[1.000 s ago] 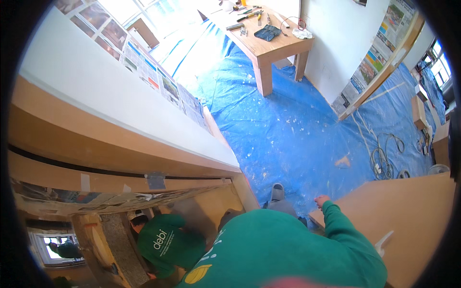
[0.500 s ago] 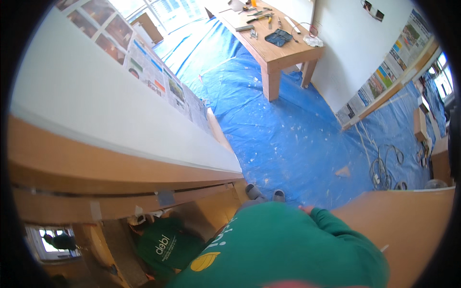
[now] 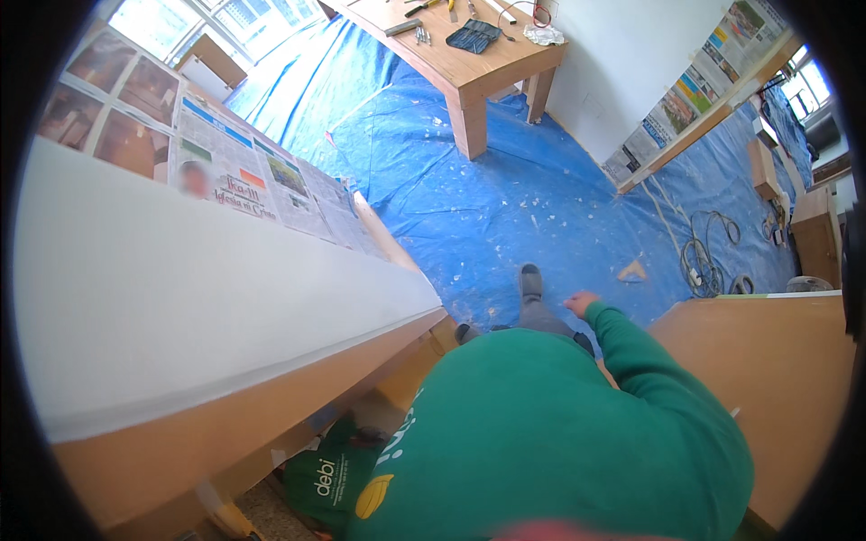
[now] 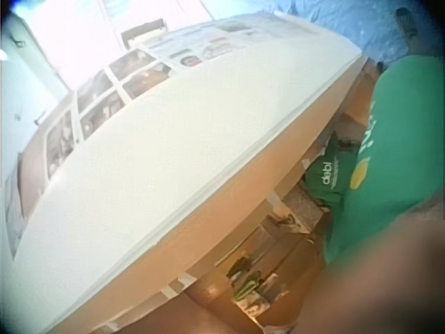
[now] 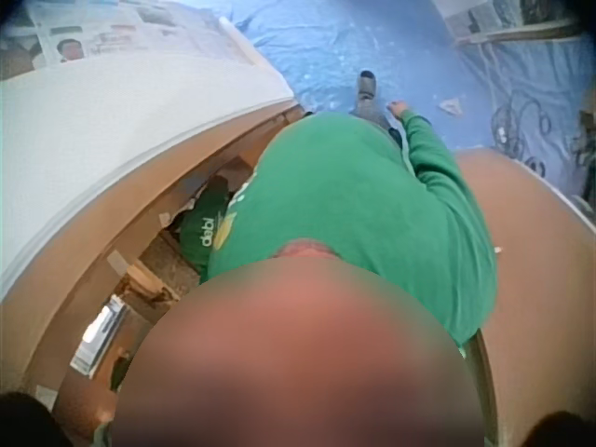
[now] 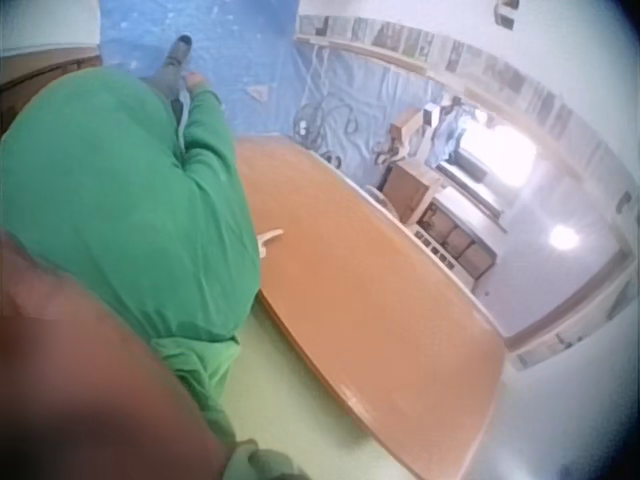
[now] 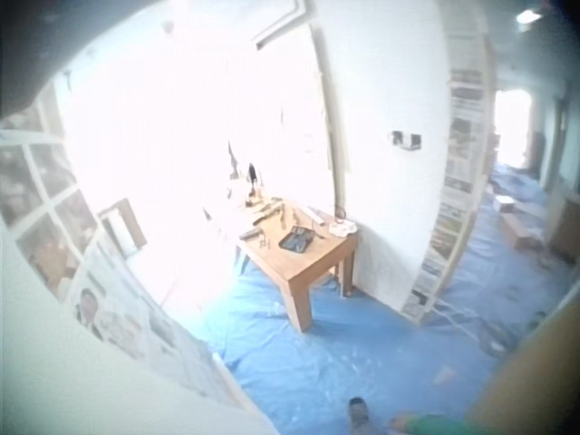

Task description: The person fits curved wooden trim pieces onto a white cabinet door, using a hammer to tap them into place. They move between the main room and a bathroom, handling trim pieces and tools.

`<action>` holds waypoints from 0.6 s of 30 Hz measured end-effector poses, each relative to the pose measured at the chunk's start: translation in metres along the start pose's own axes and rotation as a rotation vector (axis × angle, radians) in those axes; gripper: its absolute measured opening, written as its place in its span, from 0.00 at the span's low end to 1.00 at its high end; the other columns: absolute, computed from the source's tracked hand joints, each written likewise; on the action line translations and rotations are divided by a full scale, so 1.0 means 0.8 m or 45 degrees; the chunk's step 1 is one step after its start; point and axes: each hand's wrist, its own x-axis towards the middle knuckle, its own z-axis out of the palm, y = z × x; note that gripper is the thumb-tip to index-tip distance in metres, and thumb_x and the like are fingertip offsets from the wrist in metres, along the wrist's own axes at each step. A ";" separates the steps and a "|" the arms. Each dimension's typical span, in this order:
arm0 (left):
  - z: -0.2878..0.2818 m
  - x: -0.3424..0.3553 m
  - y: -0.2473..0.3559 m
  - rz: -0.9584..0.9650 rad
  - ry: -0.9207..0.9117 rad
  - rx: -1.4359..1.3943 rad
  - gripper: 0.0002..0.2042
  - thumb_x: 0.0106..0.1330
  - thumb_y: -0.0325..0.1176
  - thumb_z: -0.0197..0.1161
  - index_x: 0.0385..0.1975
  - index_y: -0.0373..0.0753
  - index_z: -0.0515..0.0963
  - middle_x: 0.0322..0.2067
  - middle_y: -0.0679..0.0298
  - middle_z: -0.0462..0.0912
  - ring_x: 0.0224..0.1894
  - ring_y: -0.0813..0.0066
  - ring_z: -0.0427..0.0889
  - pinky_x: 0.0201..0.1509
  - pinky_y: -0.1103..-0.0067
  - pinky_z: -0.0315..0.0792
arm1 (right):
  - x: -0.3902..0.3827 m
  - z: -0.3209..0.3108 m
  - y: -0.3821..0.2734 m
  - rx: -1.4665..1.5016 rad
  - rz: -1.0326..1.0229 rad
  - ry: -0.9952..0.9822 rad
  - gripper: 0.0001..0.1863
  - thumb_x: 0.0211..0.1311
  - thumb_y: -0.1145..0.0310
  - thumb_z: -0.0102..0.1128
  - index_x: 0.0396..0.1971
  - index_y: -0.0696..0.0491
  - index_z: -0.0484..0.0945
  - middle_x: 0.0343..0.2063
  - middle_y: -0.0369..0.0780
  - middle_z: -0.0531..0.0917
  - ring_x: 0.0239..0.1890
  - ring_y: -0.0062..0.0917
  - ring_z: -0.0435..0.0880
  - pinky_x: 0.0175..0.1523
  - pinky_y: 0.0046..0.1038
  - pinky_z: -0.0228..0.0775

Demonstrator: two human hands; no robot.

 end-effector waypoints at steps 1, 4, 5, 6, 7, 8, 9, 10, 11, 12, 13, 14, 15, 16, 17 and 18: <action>0.002 0.004 0.008 -0.002 0.001 0.002 0.26 0.76 0.56 0.50 0.52 0.37 0.81 0.47 0.53 0.85 0.50 0.58 0.83 0.57 0.65 0.74 | 0.009 -0.008 -0.005 0.009 0.022 -0.034 0.27 0.64 0.45 0.60 0.49 0.53 0.84 0.48 0.49 0.85 0.50 0.44 0.84 0.58 0.43 0.74; 0.016 0.013 0.033 -0.021 0.012 0.009 0.26 0.76 0.56 0.50 0.51 0.37 0.81 0.47 0.53 0.86 0.50 0.58 0.84 0.57 0.65 0.74 | 0.039 -0.038 -0.033 0.019 0.040 -0.115 0.26 0.64 0.44 0.60 0.48 0.52 0.85 0.50 0.48 0.85 0.54 0.45 0.82 0.61 0.43 0.72; 0.022 0.014 0.042 -0.028 0.016 0.011 0.26 0.76 0.56 0.50 0.51 0.37 0.82 0.47 0.53 0.86 0.50 0.58 0.84 0.57 0.65 0.74 | 0.053 -0.047 -0.035 0.012 0.020 -0.126 0.26 0.64 0.44 0.60 0.48 0.52 0.85 0.50 0.48 0.85 0.53 0.45 0.82 0.61 0.43 0.72; 0.030 0.015 0.052 -0.036 0.020 0.014 0.27 0.76 0.56 0.50 0.51 0.37 0.82 0.46 0.53 0.86 0.50 0.57 0.84 0.57 0.65 0.74 | 0.066 -0.057 -0.037 0.004 0.000 -0.135 0.26 0.65 0.45 0.60 0.48 0.52 0.86 0.50 0.48 0.85 0.53 0.45 0.82 0.60 0.42 0.72; 0.038 0.015 0.061 -0.048 0.028 0.015 0.27 0.76 0.56 0.50 0.51 0.37 0.82 0.46 0.53 0.86 0.49 0.57 0.84 0.57 0.65 0.74 | 0.078 -0.065 -0.038 0.017 -0.005 -0.168 0.26 0.65 0.45 0.61 0.48 0.52 0.85 0.50 0.48 0.85 0.53 0.44 0.82 0.60 0.42 0.73; 0.047 0.018 0.075 -0.057 0.038 0.020 0.27 0.76 0.56 0.50 0.51 0.37 0.82 0.46 0.53 0.86 0.49 0.57 0.84 0.57 0.65 0.74 | 0.095 -0.075 -0.038 0.033 -0.013 -0.194 0.25 0.64 0.45 0.61 0.48 0.52 0.85 0.50 0.48 0.85 0.53 0.44 0.83 0.60 0.42 0.73; 0.055 0.019 0.088 -0.067 0.047 0.025 0.27 0.76 0.56 0.50 0.51 0.37 0.82 0.46 0.53 0.86 0.49 0.57 0.84 0.56 0.65 0.74 | 0.113 -0.087 -0.038 0.049 -0.019 -0.218 0.25 0.64 0.46 0.62 0.48 0.52 0.85 0.50 0.48 0.85 0.53 0.44 0.83 0.60 0.42 0.73; 0.066 0.018 0.100 -0.082 0.063 0.025 0.27 0.76 0.56 0.50 0.50 0.37 0.82 0.46 0.53 0.86 0.49 0.57 0.84 0.56 0.65 0.74 | 0.133 -0.101 -0.040 0.048 -0.065 -0.212 0.24 0.64 0.46 0.62 0.47 0.51 0.85 0.48 0.47 0.86 0.52 0.43 0.83 0.59 0.42 0.73; 0.078 0.018 0.113 -0.099 0.070 0.030 0.27 0.75 0.56 0.50 0.50 0.37 0.82 0.46 0.53 0.86 0.49 0.57 0.84 0.56 0.65 0.74 | 0.150 -0.114 -0.035 0.051 -0.098 -0.210 0.23 0.64 0.46 0.63 0.46 0.51 0.85 0.47 0.47 0.87 0.51 0.42 0.84 0.59 0.41 0.74; 0.089 0.020 0.128 -0.113 0.077 0.035 0.27 0.75 0.56 0.50 0.50 0.37 0.82 0.46 0.53 0.86 0.49 0.57 0.84 0.56 0.65 0.74 | 0.168 -0.129 -0.029 0.058 -0.127 -0.206 0.23 0.64 0.47 0.64 0.46 0.50 0.85 0.45 0.47 0.87 0.51 0.41 0.84 0.58 0.41 0.74; 0.101 0.020 0.145 -0.129 0.083 0.044 0.27 0.75 0.57 0.50 0.50 0.37 0.82 0.46 0.53 0.86 0.49 0.57 0.84 0.56 0.65 0.74 | 0.192 -0.150 -0.021 0.080 -0.080 -0.216 0.23 0.64 0.46 0.64 0.45 0.50 0.85 0.44 0.47 0.88 0.50 0.41 0.85 0.57 0.41 0.75; 0.110 0.015 0.157 -0.154 0.084 0.056 0.27 0.75 0.57 0.50 0.50 0.37 0.82 0.45 0.52 0.86 0.49 0.57 0.84 0.56 0.65 0.74 | 0.215 -0.164 -0.014 0.109 -0.027 -0.236 0.23 0.63 0.46 0.64 0.45 0.50 0.86 0.44 0.47 0.88 0.49 0.41 0.85 0.57 0.41 0.75; 0.122 0.020 0.175 -0.163 0.082 0.065 0.27 0.75 0.57 0.50 0.50 0.37 0.83 0.45 0.52 0.86 0.49 0.57 0.84 0.56 0.65 0.74 | 0.231 -0.176 -0.004 0.143 0.029 -0.254 0.23 0.63 0.45 0.64 0.45 0.50 0.86 0.43 0.47 0.88 0.49 0.41 0.85 0.56 0.41 0.75; 0.133 0.020 0.190 -0.177 0.085 0.075 0.27 0.75 0.57 0.50 0.49 0.37 0.83 0.45 0.52 0.86 0.49 0.57 0.84 0.56 0.65 0.74 | 0.242 -0.186 0.004 0.188 0.040 -0.241 0.24 0.64 0.45 0.63 0.46 0.51 0.85 0.44 0.47 0.88 0.49 0.41 0.85 0.57 0.41 0.74; 0.145 0.027 0.207 -0.178 0.088 0.081 0.27 0.75 0.57 0.50 0.49 0.37 0.83 0.45 0.52 0.86 0.48 0.57 0.84 0.56 0.65 0.74 | 0.256 -0.205 0.016 0.234 0.054 -0.207 0.24 0.64 0.45 0.63 0.46 0.52 0.85 0.44 0.47 0.87 0.49 0.41 0.84 0.57 0.41 0.74; 0.155 0.024 0.219 -0.193 0.084 0.085 0.27 0.75 0.57 0.50 0.49 0.37 0.83 0.45 0.52 0.86 0.48 0.57 0.84 0.56 0.65 0.74 | 0.268 -0.223 0.030 0.281 0.069 -0.173 0.25 0.65 0.45 0.62 0.47 0.53 0.85 0.45 0.47 0.87 0.50 0.40 0.84 0.58 0.41 0.73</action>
